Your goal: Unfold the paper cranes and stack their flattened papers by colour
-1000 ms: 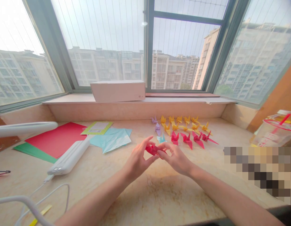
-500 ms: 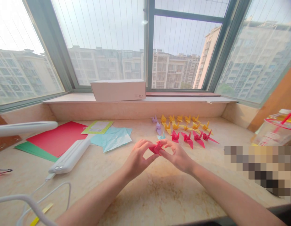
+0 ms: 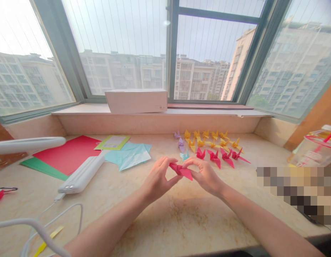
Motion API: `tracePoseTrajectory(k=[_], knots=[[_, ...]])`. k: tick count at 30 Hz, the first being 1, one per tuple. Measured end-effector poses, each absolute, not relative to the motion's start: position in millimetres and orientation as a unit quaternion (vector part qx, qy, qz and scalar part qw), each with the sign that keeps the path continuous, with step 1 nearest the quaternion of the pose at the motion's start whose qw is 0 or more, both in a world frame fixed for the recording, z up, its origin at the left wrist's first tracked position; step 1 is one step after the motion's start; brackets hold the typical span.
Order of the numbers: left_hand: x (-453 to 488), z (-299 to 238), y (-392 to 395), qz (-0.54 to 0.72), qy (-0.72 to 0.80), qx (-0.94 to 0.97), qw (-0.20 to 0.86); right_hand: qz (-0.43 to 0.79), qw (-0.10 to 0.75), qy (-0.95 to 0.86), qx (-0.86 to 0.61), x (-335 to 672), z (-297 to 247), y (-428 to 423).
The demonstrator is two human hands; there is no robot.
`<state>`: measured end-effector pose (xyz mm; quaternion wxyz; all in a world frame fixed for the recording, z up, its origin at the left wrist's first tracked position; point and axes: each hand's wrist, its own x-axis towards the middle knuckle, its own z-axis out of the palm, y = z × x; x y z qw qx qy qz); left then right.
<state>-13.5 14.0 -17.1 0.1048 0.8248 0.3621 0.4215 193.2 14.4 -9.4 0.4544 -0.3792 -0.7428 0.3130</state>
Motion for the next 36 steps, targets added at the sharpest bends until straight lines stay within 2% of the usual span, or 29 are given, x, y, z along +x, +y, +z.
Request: tracePoseTrajectory(k=[4,8,12,16,26,36], knots=[[-13.8,-11.4,13.2,0.414,0.351,0.832,0.11,0.304,0.469,-0.751,-0.352,194.0,-10.1,14.5],[-15.1,-7.8,12.3,0.41,0.346,0.835,0.121,0.347,0.471,-0.73,-0.354,193.0,-12.7,12.8],[-16.2,-12.8,15.8,0.461,0.363,0.802,0.109,0.396,0.48,-0.694,-0.362,191.8,-18.0,13.3],[-15.7,-13.9,19.8,0.527,0.39,0.743,0.139,0.383,0.499,-0.694,-0.35,191.5,-20.0,14.8],[-10.1,-2.6,8.6,0.46,0.423,0.689,0.367,0.265,0.471,-0.781,-0.313,189.9,-12.9,9.4],[-9.6,-2.3,6.8,0.44,0.329,0.704,0.45,0.09,0.416,-0.854,-0.3,194.2,-12.7,7.4]])
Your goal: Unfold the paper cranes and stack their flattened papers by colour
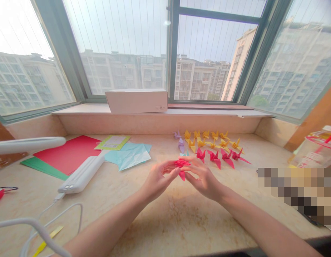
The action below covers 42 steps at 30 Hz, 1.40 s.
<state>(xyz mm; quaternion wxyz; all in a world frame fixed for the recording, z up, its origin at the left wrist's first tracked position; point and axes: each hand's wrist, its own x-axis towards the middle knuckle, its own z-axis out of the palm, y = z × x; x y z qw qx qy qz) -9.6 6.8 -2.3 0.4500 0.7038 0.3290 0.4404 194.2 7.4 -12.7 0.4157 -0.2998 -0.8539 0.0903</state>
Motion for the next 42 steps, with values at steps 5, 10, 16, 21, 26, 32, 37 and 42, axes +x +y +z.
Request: tracePoseTrajectory(k=[5,10,16,21,26,32,37,42], knots=[[-9.0,-0.1,9.5,0.423,0.322,0.676,0.509,0.061,0.369,-0.885,-0.277,192.9,-7.9,2.1],[-8.6,2.2,9.8,0.418,0.322,0.651,0.546,0.131,0.436,-0.841,-0.293,195.2,-10.4,3.6],[-6.5,-3.8,9.2,0.411,0.317,0.645,0.56,0.14,0.454,-0.812,-0.339,194.5,-12.2,8.7],[-3.7,-0.6,6.8,0.444,0.301,0.609,0.585,0.171,0.469,-0.794,-0.347,193.5,-5.8,7.5],[-1.6,3.0,3.7,0.444,0.281,0.612,0.591,0.163,0.461,-0.81,-0.323,194.5,-6.3,8.1],[-2.4,0.7,4.3,0.456,0.282,0.618,0.575,0.115,0.451,-0.828,-0.312,194.7,-8.3,9.2],[-6.0,1.2,6.1,0.453,0.32,0.63,0.543,0.13,0.467,-0.812,-0.325,193.2,-5.8,6.9],[-7.5,1.0,7.8,0.465,0.308,0.635,0.534,0.167,0.474,-0.794,-0.342,194.1,-7.8,7.3]])
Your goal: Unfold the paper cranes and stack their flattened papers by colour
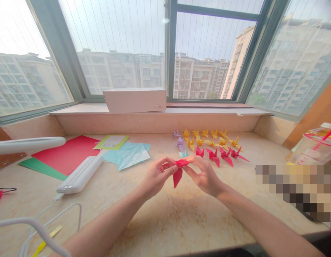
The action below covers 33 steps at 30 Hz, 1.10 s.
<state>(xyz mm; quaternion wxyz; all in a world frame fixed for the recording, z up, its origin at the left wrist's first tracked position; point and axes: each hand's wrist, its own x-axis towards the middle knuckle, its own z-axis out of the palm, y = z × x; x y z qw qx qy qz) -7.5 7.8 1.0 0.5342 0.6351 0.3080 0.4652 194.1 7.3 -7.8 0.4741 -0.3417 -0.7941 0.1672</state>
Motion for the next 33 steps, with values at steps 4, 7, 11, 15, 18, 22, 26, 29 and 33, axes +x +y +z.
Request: tracePoseTrajectory(k=[4,7,11,15,18,22,26,29,33], knots=[[-7.5,0.8,9.4,0.474,0.296,0.64,0.527,0.226,0.477,-0.767,-0.364,194.2,-7.0,6.9],[-7.6,1.1,10.5,0.485,0.29,0.656,0.5,0.279,0.484,-0.741,-0.374,192.7,-4.6,5.8],[-7.2,0.8,10.4,0.489,0.295,0.678,0.463,0.321,0.508,-0.712,-0.363,190.0,-4.3,6.9],[-6.3,-2.7,9.4,0.484,0.289,0.678,0.472,0.353,0.519,-0.685,-0.37,187.6,-9.2,10.2],[-6.3,-7.0,9.9,0.478,0.28,0.681,0.479,0.354,0.523,-0.674,-0.384,187.0,-13.4,12.5],[-7.4,-8.1,9.0,0.467,0.293,0.698,0.458,0.333,0.522,-0.676,-0.399,188.2,-17.3,14.8],[-7.7,-0.7,4.4,0.454,0.307,0.71,0.443,0.32,0.525,-0.678,-0.404,189.3,-18.9,15.4],[-6.9,3.7,2.1,0.441,0.321,0.711,0.444,0.304,0.527,-0.687,-0.397,189.3,-17.7,13.9],[-5.3,0.3,3.1,0.44,0.319,0.707,0.453,0.291,0.514,-0.709,-0.384,189.9,-15.4,12.0]])
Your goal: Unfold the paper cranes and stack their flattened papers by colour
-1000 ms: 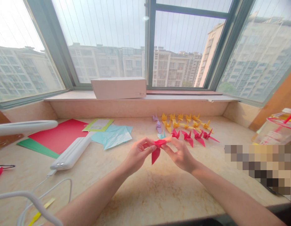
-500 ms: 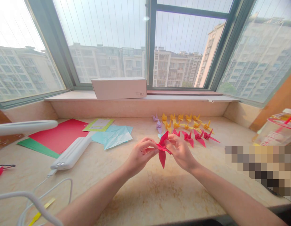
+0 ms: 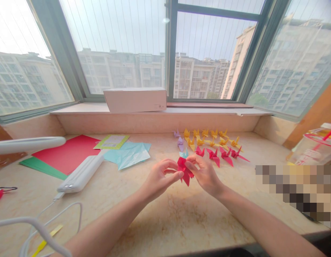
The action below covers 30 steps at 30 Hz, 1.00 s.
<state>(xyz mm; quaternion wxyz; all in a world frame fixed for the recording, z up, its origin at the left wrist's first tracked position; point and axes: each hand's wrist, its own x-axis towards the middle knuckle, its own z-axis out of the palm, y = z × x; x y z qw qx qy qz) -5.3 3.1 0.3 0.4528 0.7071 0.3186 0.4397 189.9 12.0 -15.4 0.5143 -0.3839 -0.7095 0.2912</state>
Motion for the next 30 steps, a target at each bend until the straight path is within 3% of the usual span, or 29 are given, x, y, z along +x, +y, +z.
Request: tracePoseTrajectory(k=[9,20,30], knots=[[-4.5,-5.7,5.5,0.46,0.322,0.692,0.453,0.271,0.515,-0.728,-0.362,190.5,-13.0,10.6],[-5.9,-3.8,6.8,0.509,0.312,0.629,0.498,0.331,0.495,-0.73,-0.334,189.1,-12.1,4.6],[-7.0,-1.0,3.5,0.495,0.277,0.679,0.467,0.114,0.535,-0.782,-0.298,192.8,-6.4,2.3]])
